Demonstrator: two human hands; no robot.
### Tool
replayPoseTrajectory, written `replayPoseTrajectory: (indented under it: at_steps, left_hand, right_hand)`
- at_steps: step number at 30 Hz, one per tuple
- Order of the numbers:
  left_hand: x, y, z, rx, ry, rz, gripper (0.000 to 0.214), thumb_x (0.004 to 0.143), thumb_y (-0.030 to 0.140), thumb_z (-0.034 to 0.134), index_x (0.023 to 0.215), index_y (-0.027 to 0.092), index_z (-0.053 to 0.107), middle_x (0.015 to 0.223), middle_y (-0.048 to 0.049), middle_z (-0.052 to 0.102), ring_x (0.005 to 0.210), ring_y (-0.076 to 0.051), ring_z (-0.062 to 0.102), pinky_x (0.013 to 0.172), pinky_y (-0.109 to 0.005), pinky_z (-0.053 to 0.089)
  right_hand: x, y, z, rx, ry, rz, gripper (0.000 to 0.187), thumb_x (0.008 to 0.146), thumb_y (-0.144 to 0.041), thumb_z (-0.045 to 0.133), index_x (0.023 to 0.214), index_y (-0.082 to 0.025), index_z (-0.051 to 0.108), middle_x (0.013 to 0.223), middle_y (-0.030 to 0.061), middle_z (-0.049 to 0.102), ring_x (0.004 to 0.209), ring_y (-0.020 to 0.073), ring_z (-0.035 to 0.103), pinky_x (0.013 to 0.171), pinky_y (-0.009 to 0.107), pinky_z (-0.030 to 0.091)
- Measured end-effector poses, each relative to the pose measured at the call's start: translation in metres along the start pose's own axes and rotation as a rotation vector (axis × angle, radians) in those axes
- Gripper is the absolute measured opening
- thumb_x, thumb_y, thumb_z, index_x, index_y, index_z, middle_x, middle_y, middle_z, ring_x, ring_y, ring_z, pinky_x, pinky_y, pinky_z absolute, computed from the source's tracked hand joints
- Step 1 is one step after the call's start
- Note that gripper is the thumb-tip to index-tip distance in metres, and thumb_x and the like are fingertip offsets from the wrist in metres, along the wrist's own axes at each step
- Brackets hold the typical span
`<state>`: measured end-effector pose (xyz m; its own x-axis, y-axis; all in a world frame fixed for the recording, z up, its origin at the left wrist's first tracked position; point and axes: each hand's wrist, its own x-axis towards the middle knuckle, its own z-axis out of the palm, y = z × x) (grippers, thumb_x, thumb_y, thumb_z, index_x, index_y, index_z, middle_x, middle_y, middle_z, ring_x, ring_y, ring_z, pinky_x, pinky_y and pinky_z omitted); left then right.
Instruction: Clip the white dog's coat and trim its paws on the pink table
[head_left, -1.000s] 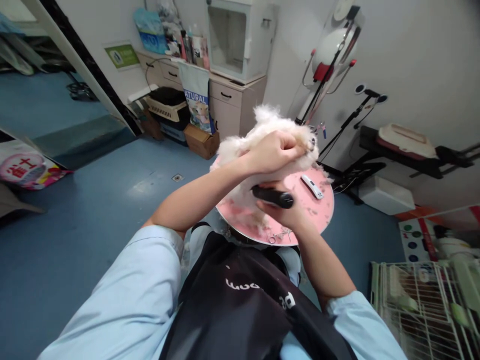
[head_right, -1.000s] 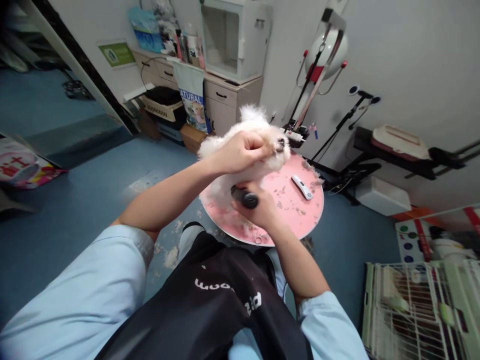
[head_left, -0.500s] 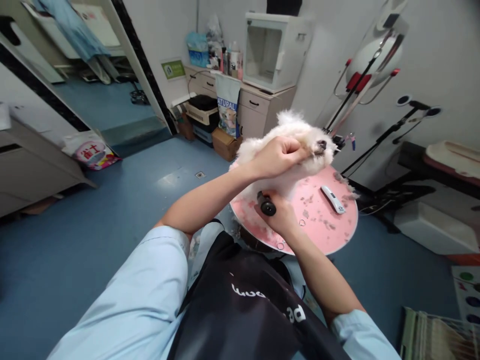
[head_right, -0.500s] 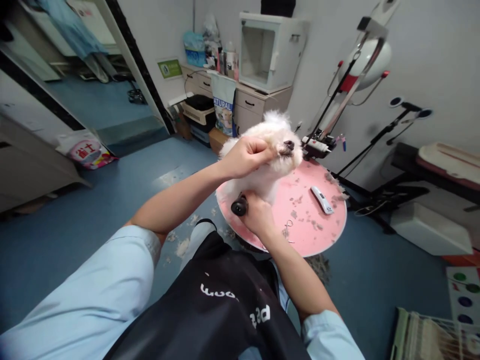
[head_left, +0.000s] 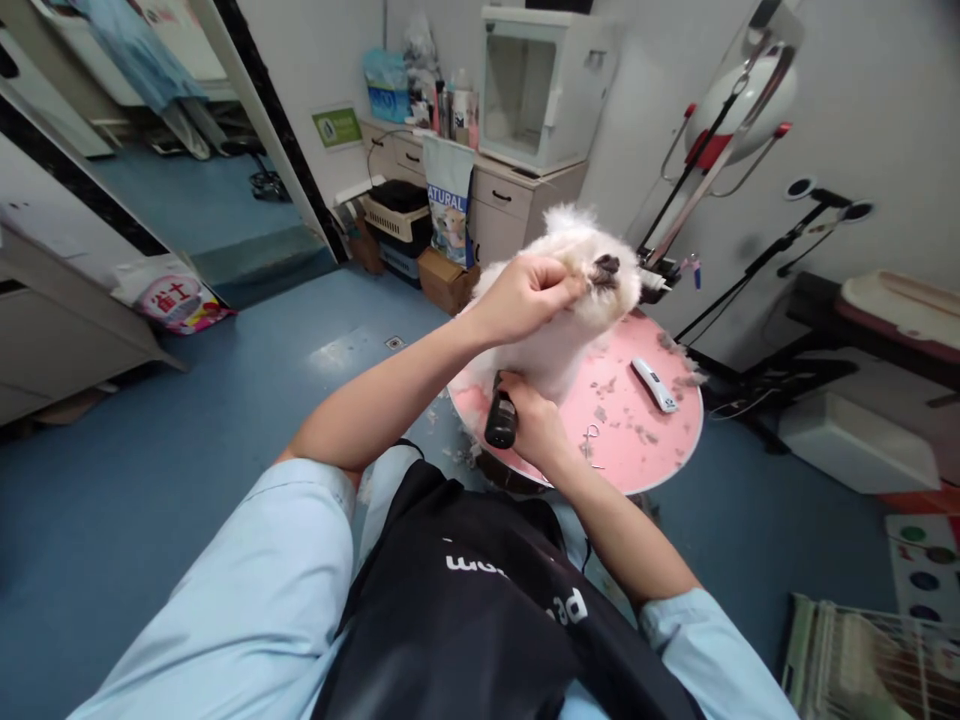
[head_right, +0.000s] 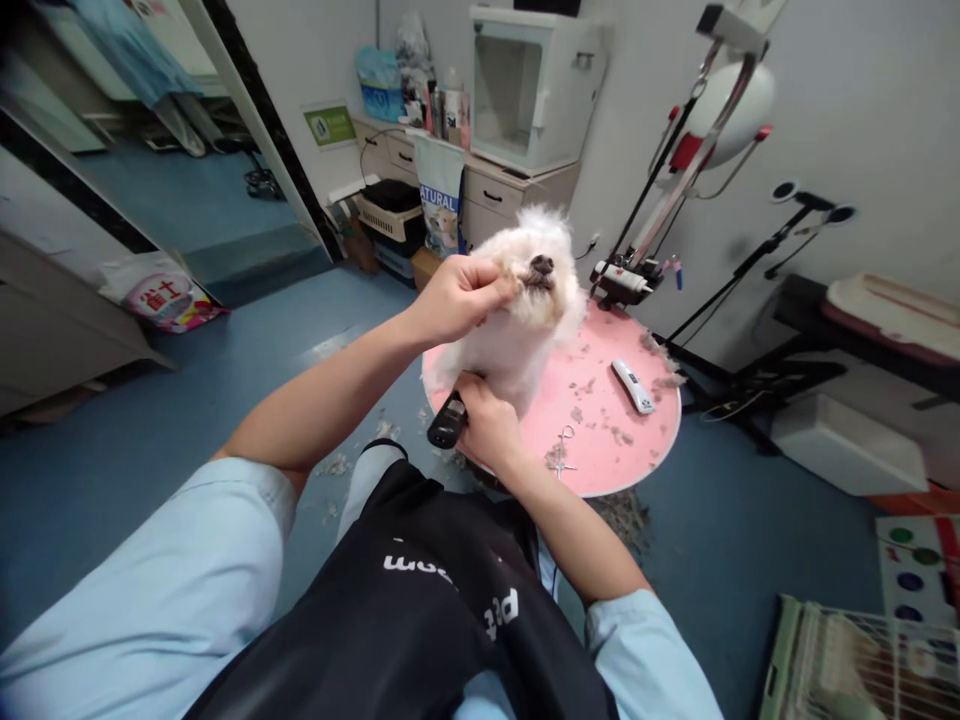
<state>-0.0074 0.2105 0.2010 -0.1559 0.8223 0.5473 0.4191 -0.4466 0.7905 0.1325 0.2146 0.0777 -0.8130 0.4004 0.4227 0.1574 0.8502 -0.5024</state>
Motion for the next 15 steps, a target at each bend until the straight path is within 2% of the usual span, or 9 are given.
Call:
replayPoseTrajectory:
  at_steps: [3, 5, 7, 9, 11, 12, 13, 15]
  left_hand:
    - [-0.002, 0.001, -0.001, 0.013, 0.018, -0.015, 0.051, 0.085, 0.044, 0.062, 0.05, 0.017, 0.037, 0.046, 0.0057, 0.033, 0.045, -0.005, 0.03, 0.046, -0.025, 0.018]
    - [-0.002, 0.002, 0.001, 0.012, 0.031, -0.024, 0.05, 0.084, 0.042, 0.063, 0.049, 0.017, 0.038, 0.046, 0.0055, 0.033, 0.045, -0.005, 0.031, 0.046, -0.025, 0.018]
    - [-0.002, 0.003, 0.004, 0.002, 0.059, -0.028, 0.049, 0.083, 0.041, 0.065, 0.049, 0.017, 0.039, 0.045, 0.0053, 0.034, 0.045, -0.006, 0.032, 0.046, -0.025, 0.019]
    - [-0.002, 0.003, 0.005, -0.015, 0.087, -0.028, 0.049, 0.082, 0.042, 0.065, 0.049, 0.017, 0.04, 0.045, 0.0053, 0.035, 0.044, -0.006, 0.033, 0.046, -0.025, 0.02]
    - [-0.004, 0.002, 0.003, -0.029, 0.094, -0.028, 0.049, 0.082, 0.044, 0.064, 0.049, 0.017, 0.04, 0.044, 0.0053, 0.035, 0.044, -0.006, 0.033, 0.045, -0.025, 0.02]
    - [-0.005, 0.001, 0.002, -0.031, 0.091, -0.029, 0.05, 0.082, 0.045, 0.064, 0.049, 0.017, 0.04, 0.044, 0.0052, 0.035, 0.043, -0.006, 0.033, 0.045, -0.025, 0.02]
    - [-0.007, 0.001, 0.0, -0.029, 0.089, -0.031, 0.05, 0.082, 0.045, 0.064, 0.049, 0.017, 0.04, 0.043, 0.0051, 0.035, 0.043, -0.006, 0.033, 0.045, -0.025, 0.02]
    - [-0.011, -0.001, -0.003, -0.015, 0.092, -0.034, 0.051, 0.082, 0.045, 0.064, 0.048, 0.017, 0.038, 0.043, 0.0049, 0.035, 0.043, -0.006, 0.033, 0.044, -0.025, 0.02]
  right_hand:
    - [-0.006, -0.002, -0.021, 0.094, 0.22, -0.068, 0.035, 0.081, -0.027, 0.061, 0.114, -0.024, 0.052, 0.121, 0.0089, 0.064, 0.11, 0.0241, 0.063, 0.092, 0.038, 0.052]
    - [0.002, -0.002, -0.029, 0.083, 0.329, -0.015, 0.037, 0.079, -0.031, 0.063, 0.114, -0.025, 0.051, 0.118, 0.0084, 0.064, 0.109, 0.0247, 0.063, 0.093, 0.039, 0.051]
    - [0.015, 0.001, -0.021, 0.038, 0.287, 0.094, 0.035, 0.079, -0.031, 0.063, 0.112, -0.023, 0.053, 0.11, 0.0089, 0.066, 0.101, 0.0268, 0.065, 0.087, 0.04, 0.053]
    - [0.021, 0.007, -0.003, 0.008, 0.13, 0.199, 0.028, 0.08, -0.029, 0.06, 0.106, -0.02, 0.056, 0.097, 0.0097, 0.068, 0.087, 0.0283, 0.067, 0.078, 0.042, 0.054]
    - [0.015, 0.013, 0.014, 0.036, -0.019, 0.217, 0.021, 0.081, -0.024, 0.057, 0.101, -0.018, 0.058, 0.092, 0.0101, 0.069, 0.083, 0.028, 0.067, 0.075, 0.041, 0.054]
    - [0.008, 0.016, 0.018, 0.082, -0.053, 0.198, 0.02, 0.08, -0.022, 0.057, 0.1, -0.018, 0.058, 0.093, 0.0098, 0.069, 0.084, 0.0272, 0.067, 0.075, 0.04, 0.054]
    - [0.001, 0.017, 0.016, 0.146, -0.055, 0.167, 0.021, 0.08, -0.021, 0.058, 0.101, -0.018, 0.058, 0.095, 0.0093, 0.07, 0.086, 0.0258, 0.068, 0.077, 0.039, 0.054]
    - [-0.011, 0.015, -0.003, 0.279, 0.03, 0.093, 0.027, 0.078, -0.024, 0.064, 0.103, -0.02, 0.057, 0.1, 0.0077, 0.07, 0.09, 0.0226, 0.068, 0.081, 0.036, 0.054]
